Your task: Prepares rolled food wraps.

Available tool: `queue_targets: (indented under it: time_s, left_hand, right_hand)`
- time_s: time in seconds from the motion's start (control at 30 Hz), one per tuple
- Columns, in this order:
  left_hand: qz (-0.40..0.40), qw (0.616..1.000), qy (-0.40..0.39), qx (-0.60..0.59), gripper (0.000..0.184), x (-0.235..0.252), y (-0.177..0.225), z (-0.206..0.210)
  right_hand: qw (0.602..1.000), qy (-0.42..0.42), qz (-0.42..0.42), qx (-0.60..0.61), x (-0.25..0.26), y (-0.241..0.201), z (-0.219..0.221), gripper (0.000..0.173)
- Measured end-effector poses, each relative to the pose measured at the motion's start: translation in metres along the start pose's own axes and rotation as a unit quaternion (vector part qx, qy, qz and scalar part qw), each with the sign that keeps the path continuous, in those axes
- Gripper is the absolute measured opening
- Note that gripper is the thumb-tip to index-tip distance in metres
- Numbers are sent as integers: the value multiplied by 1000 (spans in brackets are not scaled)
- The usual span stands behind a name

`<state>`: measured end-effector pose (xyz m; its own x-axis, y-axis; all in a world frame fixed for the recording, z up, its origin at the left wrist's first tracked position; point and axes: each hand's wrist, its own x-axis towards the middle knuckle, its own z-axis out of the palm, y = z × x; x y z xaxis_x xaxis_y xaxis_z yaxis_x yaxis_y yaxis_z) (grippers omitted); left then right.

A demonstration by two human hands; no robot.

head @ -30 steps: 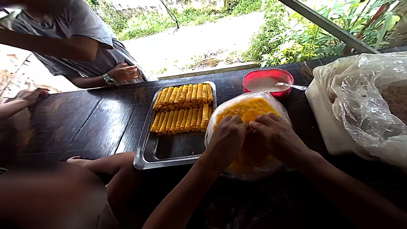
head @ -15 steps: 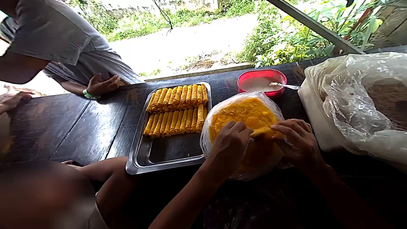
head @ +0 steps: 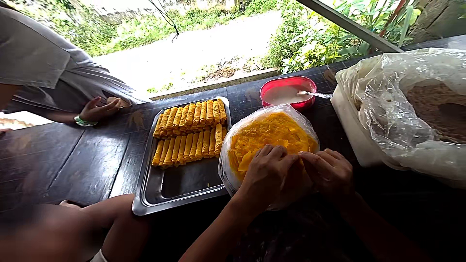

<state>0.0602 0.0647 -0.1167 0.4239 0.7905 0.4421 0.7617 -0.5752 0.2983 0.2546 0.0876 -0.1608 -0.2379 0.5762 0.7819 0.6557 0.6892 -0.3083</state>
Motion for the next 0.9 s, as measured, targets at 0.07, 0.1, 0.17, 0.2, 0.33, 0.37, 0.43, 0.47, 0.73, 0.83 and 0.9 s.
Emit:
queue_targets:
  time_s: [0.07,0.1,0.17,0.2,0.33,0.37,0.43,0.47,0.73,0.83,0.9]
  left_hand:
    - [-18,999,4,-35,22,0,-1,-5]
    - [-31,998,7,-56,24,0,-2,-7]
    - [-61,992,4,-109,27,-2,-5,-13]
    - [-75,989,1,-130,28,-3,-7,-17]
    - [-87,989,21,-115,23,0,-18,-30]
    - [-78,992,30,-95,21,3,-20,-33]
    - [-35,997,45,-59,23,13,-26,-36]
    - [-7,998,45,-49,26,20,-29,-36]
    - [137,981,-136,-11,26,91,-73,-27]
    - [158,981,-114,-8,13,99,-80,-29]
    - [148,985,-91,-5,12,95,-84,-28]
  right_hand:
    - [1000,4,-2,16,4,-5,2,19]
    - [1000,2,-8,25,5,-7,2,19]
    - [999,-5,-28,36,7,-10,5,19]
    - [998,-10,-40,40,7,-12,6,19]
    - [994,-48,-87,52,4,-13,10,24]
    - [992,-53,-98,51,3,-12,11,25]
    - [991,-60,-112,45,2,-12,12,26]
    - [990,-65,-115,45,3,-12,11,26]
    - [992,-74,-82,56,2,-18,10,31]
    - [994,-61,-69,58,-3,-19,9,25]
    - [994,-67,-67,57,-5,-20,7,24]
